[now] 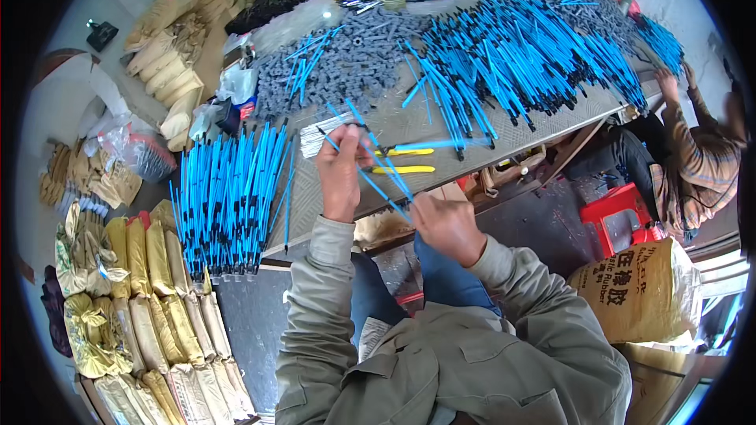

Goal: The person assembles plastic clips onto bundles of blue cables at a manufacturing workbench.

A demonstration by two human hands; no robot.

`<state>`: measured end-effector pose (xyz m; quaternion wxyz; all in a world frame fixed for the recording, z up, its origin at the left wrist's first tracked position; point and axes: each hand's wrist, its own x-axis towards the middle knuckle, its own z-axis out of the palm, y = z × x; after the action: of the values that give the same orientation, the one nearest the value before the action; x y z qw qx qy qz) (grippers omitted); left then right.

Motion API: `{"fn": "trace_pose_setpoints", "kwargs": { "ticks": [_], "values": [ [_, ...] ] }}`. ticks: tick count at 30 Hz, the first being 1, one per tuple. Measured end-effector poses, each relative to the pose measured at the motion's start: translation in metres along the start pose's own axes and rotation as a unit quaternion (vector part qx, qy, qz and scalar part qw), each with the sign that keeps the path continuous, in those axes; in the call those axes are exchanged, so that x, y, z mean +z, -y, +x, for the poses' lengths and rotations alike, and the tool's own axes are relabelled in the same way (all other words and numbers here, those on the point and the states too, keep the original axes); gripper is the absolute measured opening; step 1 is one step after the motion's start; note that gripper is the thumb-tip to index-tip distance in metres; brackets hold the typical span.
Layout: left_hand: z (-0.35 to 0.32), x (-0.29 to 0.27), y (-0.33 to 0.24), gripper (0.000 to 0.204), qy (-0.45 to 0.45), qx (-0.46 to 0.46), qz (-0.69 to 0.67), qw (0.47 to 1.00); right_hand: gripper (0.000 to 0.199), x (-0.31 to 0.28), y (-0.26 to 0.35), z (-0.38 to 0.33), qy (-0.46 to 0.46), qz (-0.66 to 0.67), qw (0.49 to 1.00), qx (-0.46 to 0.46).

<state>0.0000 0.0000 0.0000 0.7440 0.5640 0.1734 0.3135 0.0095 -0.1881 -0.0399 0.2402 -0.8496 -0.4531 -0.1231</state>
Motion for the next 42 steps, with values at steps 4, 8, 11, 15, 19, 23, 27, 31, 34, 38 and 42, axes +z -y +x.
{"fn": "trace_pose_setpoints", "kwargs": {
  "ticks": [4, 8, 11, 15, 19, 23, 27, 31, 34, 38, 42],
  "values": [
    [-0.010, -0.003, 0.007, 0.020, -0.042, 0.033, -0.011, 0.998, 0.023, -0.016, -0.009, -0.002, -0.010, 0.022, 0.997, -0.071],
    [-0.017, -0.016, -0.012, 0.018, -0.051, 0.016, -0.102, 0.993, 0.023, -0.044, -0.067, 0.064, 0.006, 0.354, 0.931, -0.092],
    [-0.031, -0.010, -0.028, 0.012, -0.098, -0.059, 0.039, 0.993, 0.024, -0.025, -0.125, 0.157, -0.107, 0.130, 0.980, 0.105],
    [-0.051, -0.015, -0.024, 0.009, -0.040, -0.056, -0.001, 0.998, 0.026, 0.026, -0.174, 0.201, -0.017, -0.192, 0.972, 0.135],
    [-0.055, -0.041, -0.031, 0.012, -0.069, 0.003, -0.163, 0.984, 0.031, 0.037, -0.184, 0.216, -0.063, -0.085, 0.970, 0.218],
    [-0.059, -0.057, -0.024, 0.016, -0.054, 0.026, -0.167, 0.984, 0.019, 0.025, -0.167, 0.192, -0.150, 0.137, 0.964, 0.173],
    [-0.075, -0.045, -0.027, 0.022, 0.024, -0.020, -0.147, 0.989, 0.014, -0.001, -0.131, 0.129, -0.262, 0.287, 0.907, 0.159],
    [-0.080, -0.031, -0.022, 0.028, 0.044, -0.024, -0.113, 0.992, 0.012, -0.019, -0.114, 0.077, -0.383, 0.372, 0.844, 0.059],
    [-0.081, -0.024, -0.028, 0.030, 0.028, -0.012, -0.129, 0.991, 0.013, -0.046, -0.075, 0.044, -0.340, 0.515, 0.779, 0.107],
    [-0.077, -0.007, -0.043, 0.034, 0.023, 0.017, -0.131, 0.991, 0.014, -0.053, -0.038, -0.004, -0.218, 0.583, 0.777, 0.093],
    [-0.088, 0.018, -0.043, 0.036, 0.003, 0.060, -0.073, 0.996, 0.014, -0.034, 0.001, -0.029, -0.091, 0.533, 0.840, 0.055]
  ]
}}
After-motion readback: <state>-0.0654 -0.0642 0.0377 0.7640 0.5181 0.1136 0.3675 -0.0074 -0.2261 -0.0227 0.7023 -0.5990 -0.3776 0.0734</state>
